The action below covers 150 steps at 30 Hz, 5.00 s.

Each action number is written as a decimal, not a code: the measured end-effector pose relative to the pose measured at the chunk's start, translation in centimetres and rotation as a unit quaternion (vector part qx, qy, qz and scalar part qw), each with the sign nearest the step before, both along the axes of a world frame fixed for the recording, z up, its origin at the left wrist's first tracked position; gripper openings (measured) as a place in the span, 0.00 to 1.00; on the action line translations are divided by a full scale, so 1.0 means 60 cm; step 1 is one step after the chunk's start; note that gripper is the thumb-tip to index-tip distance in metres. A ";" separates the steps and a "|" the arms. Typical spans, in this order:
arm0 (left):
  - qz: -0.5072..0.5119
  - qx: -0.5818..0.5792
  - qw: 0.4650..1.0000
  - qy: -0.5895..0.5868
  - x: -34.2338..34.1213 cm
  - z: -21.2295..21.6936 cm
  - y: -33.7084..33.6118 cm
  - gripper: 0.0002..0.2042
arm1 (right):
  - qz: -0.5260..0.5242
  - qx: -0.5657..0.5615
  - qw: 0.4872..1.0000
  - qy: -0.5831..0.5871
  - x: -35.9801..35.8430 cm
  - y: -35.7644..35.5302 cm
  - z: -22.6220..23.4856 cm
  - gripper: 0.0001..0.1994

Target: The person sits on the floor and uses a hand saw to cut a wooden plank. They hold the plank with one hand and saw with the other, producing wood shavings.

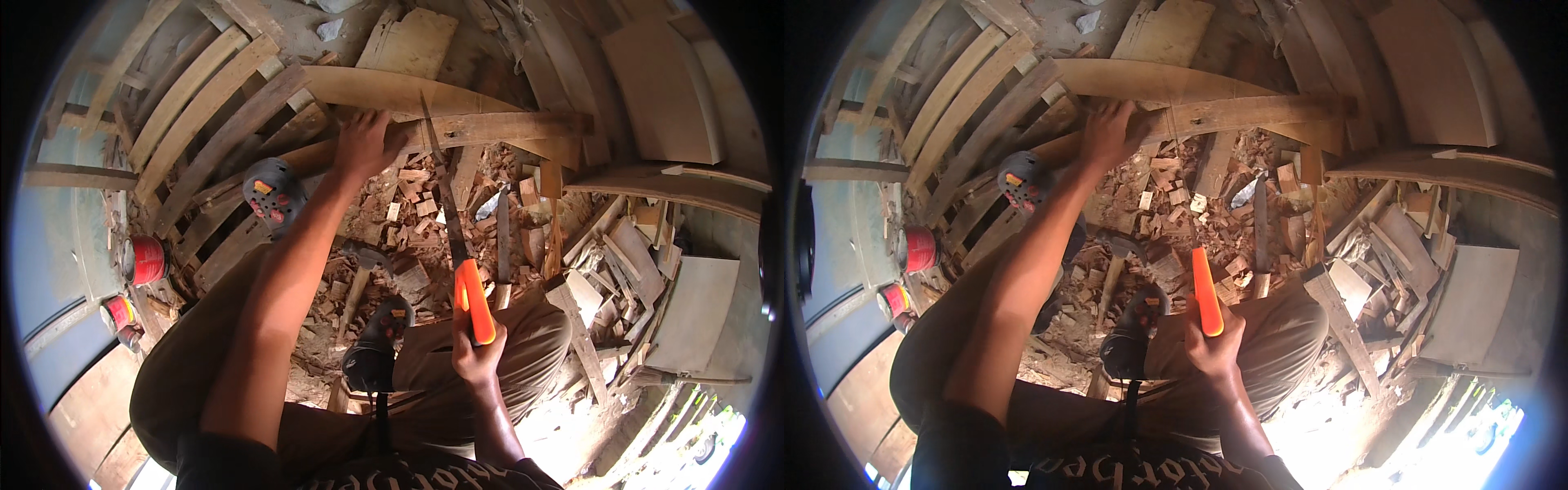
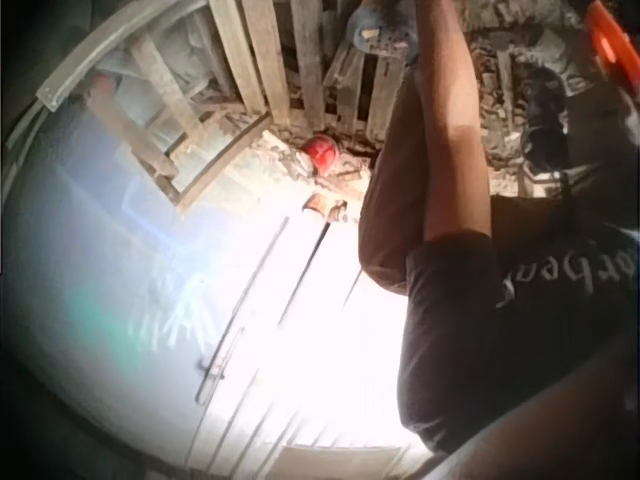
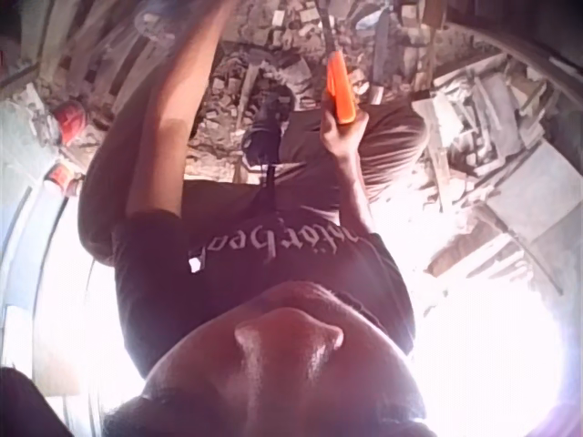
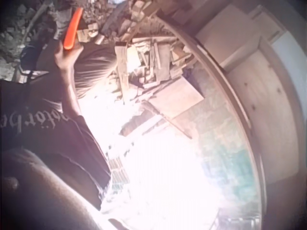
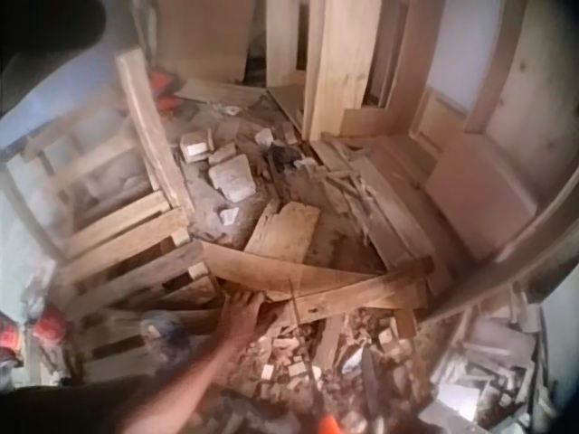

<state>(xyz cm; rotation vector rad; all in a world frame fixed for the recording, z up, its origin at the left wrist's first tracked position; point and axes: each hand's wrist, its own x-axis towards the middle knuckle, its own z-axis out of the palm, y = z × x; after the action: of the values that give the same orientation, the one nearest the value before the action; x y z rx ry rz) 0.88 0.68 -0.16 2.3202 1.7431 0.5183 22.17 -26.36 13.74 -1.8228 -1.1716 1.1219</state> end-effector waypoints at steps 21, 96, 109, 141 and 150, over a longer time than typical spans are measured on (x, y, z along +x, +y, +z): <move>0.120 -0.044 0.986 0.106 0.008 -0.022 0.043 0.27 | 0.019 0.053 0.998 0.031 -0.018 0.013 0.077 0.16; 0.218 -0.068 0.974 0.000 0.012 -0.006 0.022 0.30 | 0.048 -0.013 0.997 -0.059 -0.056 0.069 -0.051 0.07; 0.222 -0.095 0.970 0.034 0.043 -0.005 0.047 0.23 | -0.027 0.006 1.000 0.007 -0.079 0.326 -0.142 0.12; 0.196 -0.122 0.973 0.016 0.032 0.000 0.041 0.24 | -0.041 -0.035 0.997 0.048 -0.075 0.246 -0.155 0.10; 0.162 -0.144 0.976 0.013 0.043 0.015 0.042 0.22 | -0.055 -0.024 0.998 0.035 -0.071 0.285 -0.137 0.10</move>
<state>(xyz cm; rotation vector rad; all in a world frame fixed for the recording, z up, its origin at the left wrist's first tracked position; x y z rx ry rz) 3.44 3.23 0.75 1.8681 2.0679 0.2599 17.92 -9.26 5.52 -1.8455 -0.9996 1.1500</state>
